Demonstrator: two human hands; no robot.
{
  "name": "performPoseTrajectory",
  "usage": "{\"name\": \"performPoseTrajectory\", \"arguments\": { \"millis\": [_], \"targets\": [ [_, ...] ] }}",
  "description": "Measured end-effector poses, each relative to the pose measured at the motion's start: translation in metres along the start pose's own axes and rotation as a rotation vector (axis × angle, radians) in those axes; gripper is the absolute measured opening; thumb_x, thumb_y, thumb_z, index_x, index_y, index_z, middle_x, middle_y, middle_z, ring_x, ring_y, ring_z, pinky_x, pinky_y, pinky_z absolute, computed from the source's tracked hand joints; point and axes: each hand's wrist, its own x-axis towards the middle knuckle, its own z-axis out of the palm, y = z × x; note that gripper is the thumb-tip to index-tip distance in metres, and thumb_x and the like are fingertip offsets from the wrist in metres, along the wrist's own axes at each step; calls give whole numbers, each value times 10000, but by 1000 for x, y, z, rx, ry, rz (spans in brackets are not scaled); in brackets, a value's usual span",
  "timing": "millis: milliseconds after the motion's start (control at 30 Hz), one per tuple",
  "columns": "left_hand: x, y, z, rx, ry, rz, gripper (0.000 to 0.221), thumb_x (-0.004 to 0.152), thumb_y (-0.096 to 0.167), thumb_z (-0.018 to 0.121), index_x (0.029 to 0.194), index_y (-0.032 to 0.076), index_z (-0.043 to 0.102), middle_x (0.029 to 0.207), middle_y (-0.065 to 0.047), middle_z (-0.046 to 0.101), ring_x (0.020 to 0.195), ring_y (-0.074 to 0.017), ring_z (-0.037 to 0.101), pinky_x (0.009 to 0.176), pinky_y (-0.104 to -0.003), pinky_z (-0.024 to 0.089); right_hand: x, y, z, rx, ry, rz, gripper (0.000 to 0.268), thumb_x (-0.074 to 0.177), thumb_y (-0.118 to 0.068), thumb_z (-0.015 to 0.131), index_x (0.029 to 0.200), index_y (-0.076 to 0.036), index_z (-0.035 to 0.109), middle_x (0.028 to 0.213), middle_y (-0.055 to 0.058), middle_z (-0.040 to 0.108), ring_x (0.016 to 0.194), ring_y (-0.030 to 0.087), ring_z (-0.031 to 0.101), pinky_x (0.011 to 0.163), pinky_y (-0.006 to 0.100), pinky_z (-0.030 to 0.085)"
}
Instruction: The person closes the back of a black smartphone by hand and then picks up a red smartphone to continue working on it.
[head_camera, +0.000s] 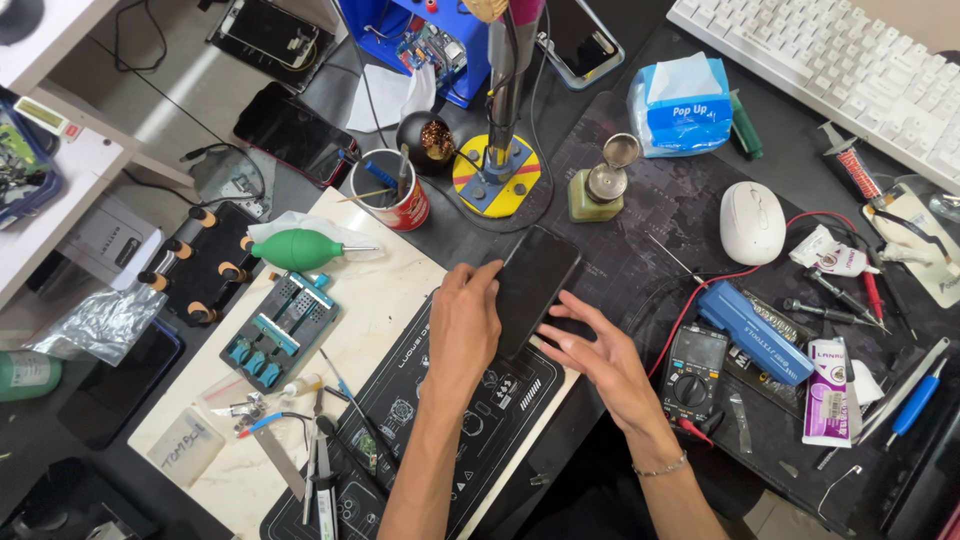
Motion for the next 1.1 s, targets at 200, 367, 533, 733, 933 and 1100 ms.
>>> {"name": "performPoseTrajectory", "arguments": {
  "millis": [200,367,533,733,933,1100],
  "targets": [
    [17,-6,3,42,26,-29,253,931,23,614,1160,17,722,954,-186,655,931,-379,640,800,-471,508,29,-4,-3,-106,-94,-34,619,923,-100,619,1493,56,437,1409,211,555,1202,368,688,988,402,585],
    [22,-6,8,38,41,-44,205,948,35,614,1131,17,704,973,-194,632,961,-390,628,808,-479,503,33,-9,6,-85,-28,-10,589,934,-109,611,1481,46,458,1407,214,570,1171,345,698,961,420,605],
    [19,-3,-1,22,12,-38,200,951,44,624,1136,21,695,1008,-180,649,962,-386,637,820,-468,508,19,-10,7,-148,50,-155,665,920,-85,617,1526,39,373,1499,243,476,1299,356,579,983,451,585],
    [15,-5,-19,-96,-62,-67,253,895,19,663,1140,24,729,1028,-153,697,924,-349,684,809,-426,522,17,-10,6,-12,11,-63,737,923,-100,596,1578,-17,268,1588,243,393,1395,352,511,1092,474,500],
    [25,-5,-11,-200,-23,-122,250,898,-1,667,1141,13,725,1023,-149,693,871,-287,715,792,-375,557,28,-10,13,37,16,-105,706,930,-98,597,1558,-62,277,1587,248,390,1422,344,478,1139,479,456],
    [29,-8,-6,-196,-18,-94,253,906,-11,655,1149,9,722,1036,-147,695,899,-281,713,805,-371,560,40,-5,10,17,87,-184,592,930,-48,608,1482,-30,394,1519,233,483,1330,328,547,1080,483,522]
  ]
}}
